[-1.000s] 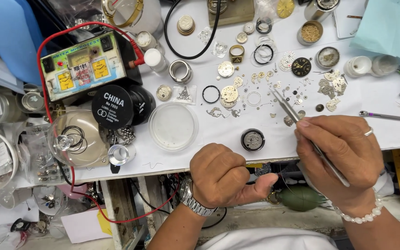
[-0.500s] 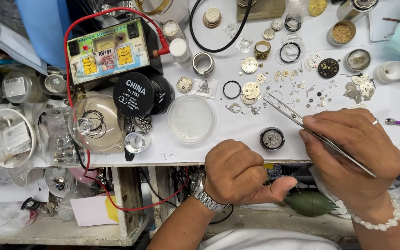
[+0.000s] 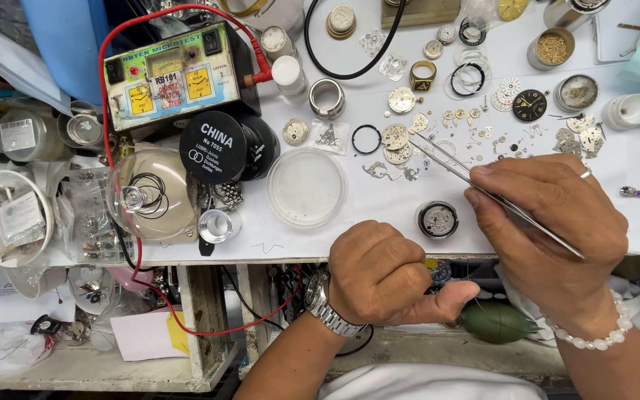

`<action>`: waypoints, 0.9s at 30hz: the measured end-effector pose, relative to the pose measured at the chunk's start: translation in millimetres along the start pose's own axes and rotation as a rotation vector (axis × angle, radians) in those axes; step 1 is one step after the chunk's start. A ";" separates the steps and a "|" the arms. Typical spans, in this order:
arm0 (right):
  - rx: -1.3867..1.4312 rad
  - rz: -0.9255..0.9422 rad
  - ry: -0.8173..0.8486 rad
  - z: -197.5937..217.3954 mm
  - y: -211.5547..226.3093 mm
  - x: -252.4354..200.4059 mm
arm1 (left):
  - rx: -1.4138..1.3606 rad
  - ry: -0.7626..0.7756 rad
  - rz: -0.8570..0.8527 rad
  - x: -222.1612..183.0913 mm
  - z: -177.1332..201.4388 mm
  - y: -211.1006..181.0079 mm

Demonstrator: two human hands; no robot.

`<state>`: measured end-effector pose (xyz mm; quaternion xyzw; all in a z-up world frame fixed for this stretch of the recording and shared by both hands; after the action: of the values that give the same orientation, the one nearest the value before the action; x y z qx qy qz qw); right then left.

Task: Repairing or assembling a watch movement by placing tiny gears and components using tweezers.

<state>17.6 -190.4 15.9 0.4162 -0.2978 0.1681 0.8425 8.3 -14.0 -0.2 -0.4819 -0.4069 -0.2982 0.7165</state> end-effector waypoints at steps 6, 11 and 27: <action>-0.001 -0.010 0.004 1.2 -1.1 -1.4 | -0.004 0.009 -0.002 -0.2 0.0 0.2; 0.004 -0.057 -0.022 10.5 -1.2 -10.3 | -0.006 0.025 -0.002 1.1 1.2 -0.2; -0.005 -0.045 -0.030 24.4 -2.8 -9.6 | 0.010 0.035 0.006 0.1 -1.4 0.0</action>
<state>2.9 -212.0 19.7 0.4233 -0.3016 0.1422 0.8424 8.7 -15.2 -0.4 -0.4744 -0.3944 -0.3022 0.7267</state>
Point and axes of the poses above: each hand's wrist, its own x-axis towards the middle knuckle, its own z-axis out of the back of the hand, y = z × x, the point moved 2 cm from there along x, towards the middle knuckle, and after that the axes turned 9 degrees about -y, right-handed, at the moved point
